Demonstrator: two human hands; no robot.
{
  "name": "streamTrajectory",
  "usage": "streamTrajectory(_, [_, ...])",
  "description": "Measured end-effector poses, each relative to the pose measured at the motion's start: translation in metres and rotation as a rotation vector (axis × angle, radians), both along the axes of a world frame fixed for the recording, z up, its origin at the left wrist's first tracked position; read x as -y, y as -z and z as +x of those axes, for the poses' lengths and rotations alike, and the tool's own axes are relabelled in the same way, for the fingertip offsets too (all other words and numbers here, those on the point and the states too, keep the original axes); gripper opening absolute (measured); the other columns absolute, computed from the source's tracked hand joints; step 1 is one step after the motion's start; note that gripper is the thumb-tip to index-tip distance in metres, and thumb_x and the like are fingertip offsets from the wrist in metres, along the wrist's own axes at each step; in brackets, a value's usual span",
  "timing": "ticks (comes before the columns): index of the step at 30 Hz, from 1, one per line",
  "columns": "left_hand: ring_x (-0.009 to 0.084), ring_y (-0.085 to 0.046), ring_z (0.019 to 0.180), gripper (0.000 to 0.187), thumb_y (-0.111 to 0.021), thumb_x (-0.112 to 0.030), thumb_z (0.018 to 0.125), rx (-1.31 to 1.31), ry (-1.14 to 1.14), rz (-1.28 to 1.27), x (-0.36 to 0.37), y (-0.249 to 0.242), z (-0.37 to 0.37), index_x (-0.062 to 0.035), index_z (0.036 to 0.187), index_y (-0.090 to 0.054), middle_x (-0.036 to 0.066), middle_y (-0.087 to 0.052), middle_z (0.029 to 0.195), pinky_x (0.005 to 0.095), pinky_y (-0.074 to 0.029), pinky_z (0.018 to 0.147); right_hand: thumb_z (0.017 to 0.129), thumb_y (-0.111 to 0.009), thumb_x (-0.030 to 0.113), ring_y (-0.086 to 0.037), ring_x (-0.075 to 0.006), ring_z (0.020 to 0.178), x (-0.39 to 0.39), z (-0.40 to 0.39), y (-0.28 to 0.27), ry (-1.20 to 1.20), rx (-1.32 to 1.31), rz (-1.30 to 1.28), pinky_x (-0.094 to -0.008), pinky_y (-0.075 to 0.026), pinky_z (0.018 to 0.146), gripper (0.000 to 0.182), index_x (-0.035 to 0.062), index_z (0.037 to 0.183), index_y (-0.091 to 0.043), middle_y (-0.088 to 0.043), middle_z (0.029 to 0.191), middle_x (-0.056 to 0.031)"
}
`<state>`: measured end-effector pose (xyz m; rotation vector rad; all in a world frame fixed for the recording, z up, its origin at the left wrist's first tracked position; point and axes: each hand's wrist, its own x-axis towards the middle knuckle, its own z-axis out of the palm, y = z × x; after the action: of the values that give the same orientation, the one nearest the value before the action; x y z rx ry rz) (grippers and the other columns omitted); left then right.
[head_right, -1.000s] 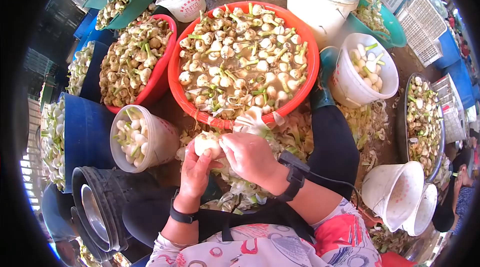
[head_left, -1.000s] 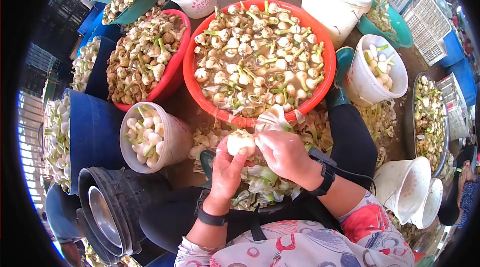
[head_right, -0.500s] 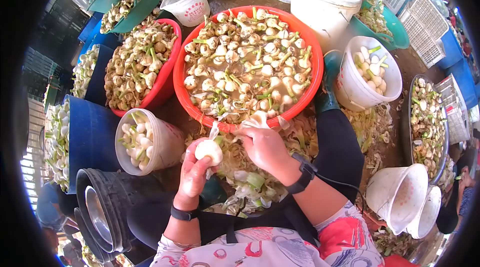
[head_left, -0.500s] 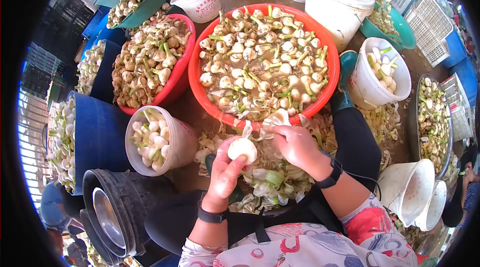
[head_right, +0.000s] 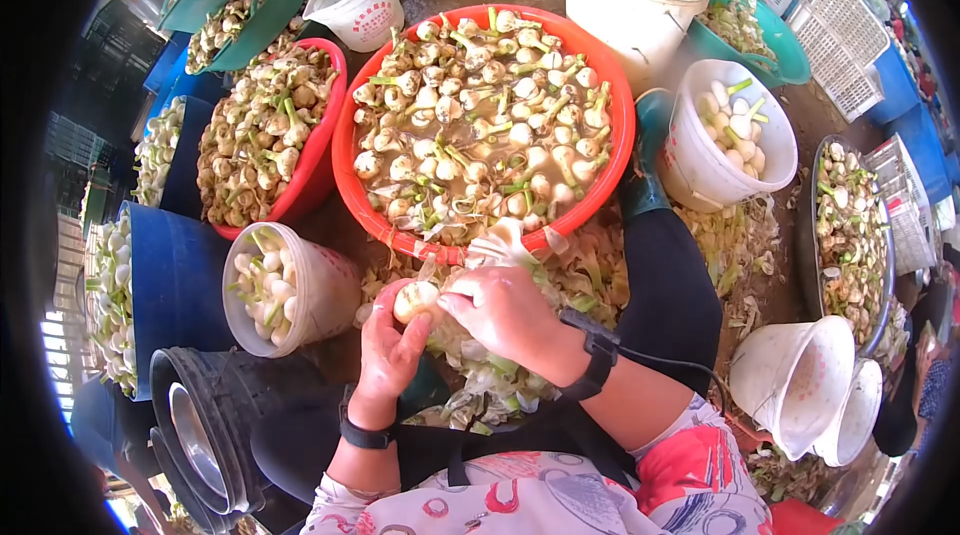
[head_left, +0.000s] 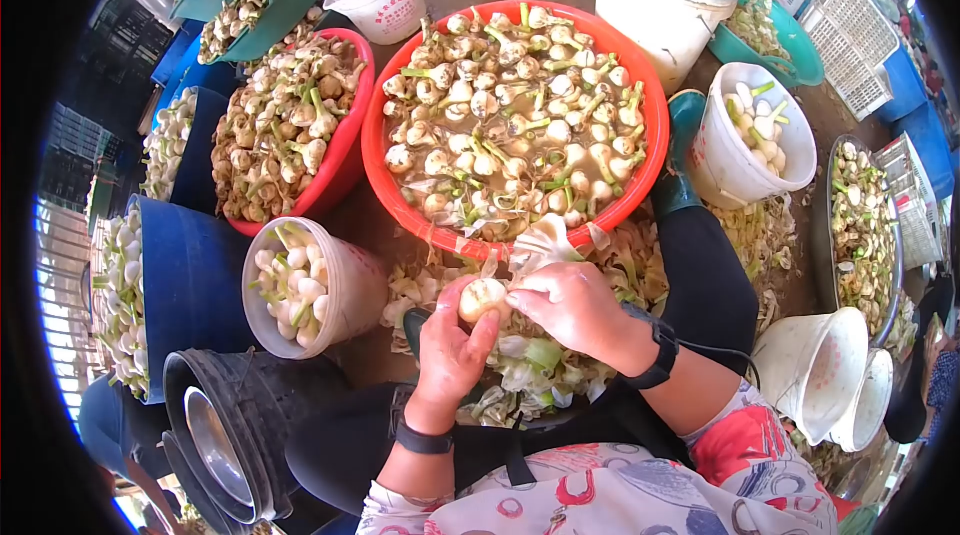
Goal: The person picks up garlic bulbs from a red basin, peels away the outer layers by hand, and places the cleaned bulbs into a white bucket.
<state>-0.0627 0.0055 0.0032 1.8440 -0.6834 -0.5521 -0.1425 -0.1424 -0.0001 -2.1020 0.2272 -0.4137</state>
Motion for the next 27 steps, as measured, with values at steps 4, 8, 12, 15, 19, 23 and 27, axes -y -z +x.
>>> streamTrajectory(4, [0.0167,-0.055,0.082,0.037,-0.056,-0.011,0.074,0.016,0.04,-0.003,-0.004,0.008,0.004,0.0006,0.108,-0.045,0.011,-0.058,0.089,0.0276,-0.044,0.075,0.069,-0.059,0.015,-0.053,-0.0293,0.056,-0.004,0.001,0.001,0.043,-0.053,0.016,-0.0367,-0.042,0.052,0.013,0.0029,0.065,-0.059,-0.054,0.058,-0.0135])
streamTrajectory(8, [0.0132,-0.051,0.071,0.044,-0.056,-0.02,0.069,-0.539,-0.032,-0.275,-0.006,0.005,0.002,-0.0006,0.107,-0.045,0.006,-0.053,0.087,0.0242,-0.043,0.058,0.068,-0.06,0.015,-0.055,-0.027,0.055,-0.003,0.002,0.009,0.148,-0.027,0.154,-0.0348,-0.043,0.051,0.014,0.0023,0.065,-0.058,-0.056,0.06,-0.0132])
streamTrajectory(12, [0.0178,-0.047,0.05,0.051,-0.056,-0.036,0.069,-0.901,0.041,-0.71,-0.013,-0.001,0.012,-0.0006,0.104,-0.046,0.01,-0.053,0.065,0.0244,-0.036,0.046,0.07,-0.06,0.019,-0.058,-0.0254,0.057,0.029,0.013,0.065,0.034,-0.702,-0.383,-0.0329,-0.044,0.052,0.017,0.0026,0.067,-0.06,-0.058,0.062,-0.0136])
streamTrajectory(15, [0.0162,-0.04,0.045,0.048,-0.043,-0.046,0.079,-0.955,-0.053,-0.73,-0.018,0.002,0.02,-0.0031,0.101,-0.048,0.008,-0.048,0.058,0.0256,-0.032,0.043,0.074,-0.056,0.019,-0.057,-0.0294,0.063,0.02,0.004,0.043,0.033,-0.346,-0.233,-0.0365,-0.044,0.056,0.017,0.003,0.069,-0.061,-0.059,0.069,-0.0132])
streamTrajectory(19, [0.0143,-0.034,0.041,0.051,-0.032,-0.052,0.084,-1.096,-0.104,-0.729,-0.02,0.011,0.019,-0.0056,0.094,-0.052,0.005,-0.042,0.051,0.0254,-0.03,0.041,0.078,-0.055,0.022,-0.055,-0.0285,0.06,0.009,0.004,0.005,-0.146,-0.038,0.138,-0.037,-0.041,0.054,0.021,0.0023,0.073,-0.061,-0.056,0.064,-0.0121])
streamTrajectory(23, [0.0141,-0.033,0.039,0.051,-0.033,-0.051,0.082,-1.198,-0.012,-0.692,-0.019,0.018,0.022,-0.0053,0.09,-0.054,0.005,-0.041,0.049,0.0256,-0.029,0.041,0.078,-0.055,0.021,-0.054,-0.0273,0.056,0.012,0.002,0.004,-0.256,-0.1,0.231,-0.0353,-0.04,0.052,0.02,0.003,0.075,-0.062,-0.055,0.06,-0.0124])
streamTrajectory(27, [0.0142,-0.034,0.039,0.052,-0.034,-0.052,0.081,-1.285,-0.01,-0.724,-0.015,0.022,0.019,-0.0044,0.09,-0.054,0.006,-0.042,0.049,0.0259,-0.03,0.04,0.076,-0.055,0.019,-0.054,-0.0276,0.054,0.011,-0.004,-0.004,-0.271,-0.195,0.425,-0.035,-0.041,0.051,0.017,0.0034,0.071,-0.061,-0.055,0.058,-0.012])
